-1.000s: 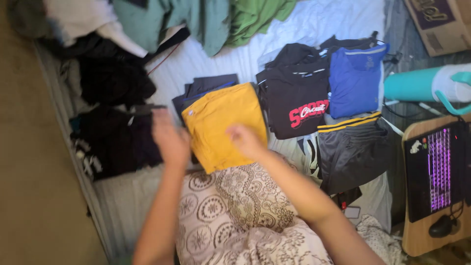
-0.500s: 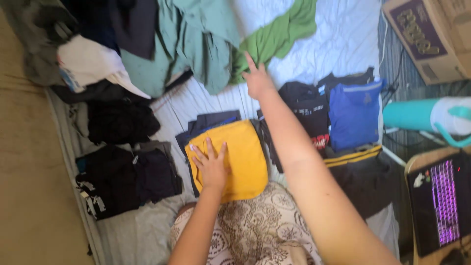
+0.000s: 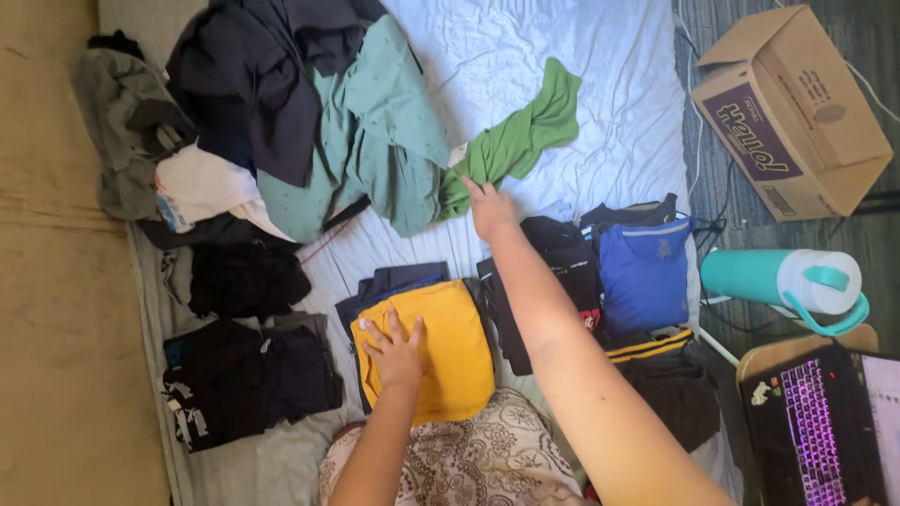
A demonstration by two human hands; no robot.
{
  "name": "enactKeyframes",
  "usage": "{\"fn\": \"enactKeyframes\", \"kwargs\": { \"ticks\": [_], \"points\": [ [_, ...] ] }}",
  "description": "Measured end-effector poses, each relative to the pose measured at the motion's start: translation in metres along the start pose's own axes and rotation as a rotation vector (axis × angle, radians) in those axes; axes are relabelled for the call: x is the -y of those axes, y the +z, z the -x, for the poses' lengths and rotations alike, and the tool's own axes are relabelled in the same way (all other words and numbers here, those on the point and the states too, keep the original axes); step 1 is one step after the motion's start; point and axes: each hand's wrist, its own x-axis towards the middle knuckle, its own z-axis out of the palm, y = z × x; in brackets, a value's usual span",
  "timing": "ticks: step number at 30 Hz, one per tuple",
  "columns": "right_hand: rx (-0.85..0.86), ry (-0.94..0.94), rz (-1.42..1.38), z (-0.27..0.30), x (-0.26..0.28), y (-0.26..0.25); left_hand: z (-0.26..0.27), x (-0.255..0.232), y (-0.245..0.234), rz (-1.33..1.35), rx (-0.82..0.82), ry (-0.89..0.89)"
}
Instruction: The person folds various garments one by one on a bed, including a dark blue shirt, a green t-shirt, a light green button-up shirt, a brown shirt, a black shirt, a dark purple shirt, and a white t-shirt. Each item is smoothed, folded, and placed into a growing stack.
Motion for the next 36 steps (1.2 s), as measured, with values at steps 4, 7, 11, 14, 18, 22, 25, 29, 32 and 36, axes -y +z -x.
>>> {"fn": "enactKeyframes", "kwargs": {
  "ticks": [4,7,11,14,18,22,25,29,32,36],
  "points": [
    [-0.225,0.003,-0.101,-0.025,-0.032,0.038,0.002,0.000,-0.015,-0.017,0.043,-0.001],
    [-0.110,0.085,-0.099,-0.005,-0.037,0.030,-0.005,-0.001,-0.006,-0.037,0.094,0.001],
    [-0.280,0.494,-1.330,0.070,-0.007,-0.018,-0.007,-0.006,-0.001,-0.077,0.008,-0.015],
    [-0.114,0.545,-1.668,0.137,0.017,-0.042,0.011,-0.022,-0.062,0.138,0.064,-0.021],
    [-0.420,0.191,-1.230,0.225,0.043,-0.070,0.049,-0.051,-0.134,1.003,-0.584,0.403],
    [-0.708,-0.007,-0.819,0.255,0.028,-0.132,0.055,-0.069,-0.202,0.588,-0.808,0.664],
    [-0.581,0.188,-0.929,0.267,0.017,-0.200,0.061,-0.071,-0.240,0.659,-0.546,0.757],
    [-0.519,-0.081,-0.891,0.256,-0.001,-0.250,0.135,-0.057,-0.342,0.923,-0.415,0.969],
    [-0.415,-0.281,-0.853,0.235,-0.011,-0.195,0.187,-0.030,-0.412,0.878,-0.360,0.987],
    [-0.427,-0.639,-1.312,0.237,0.019,-0.219,0.224,0.000,-0.458,0.642,-0.487,1.083]
  ]
}}
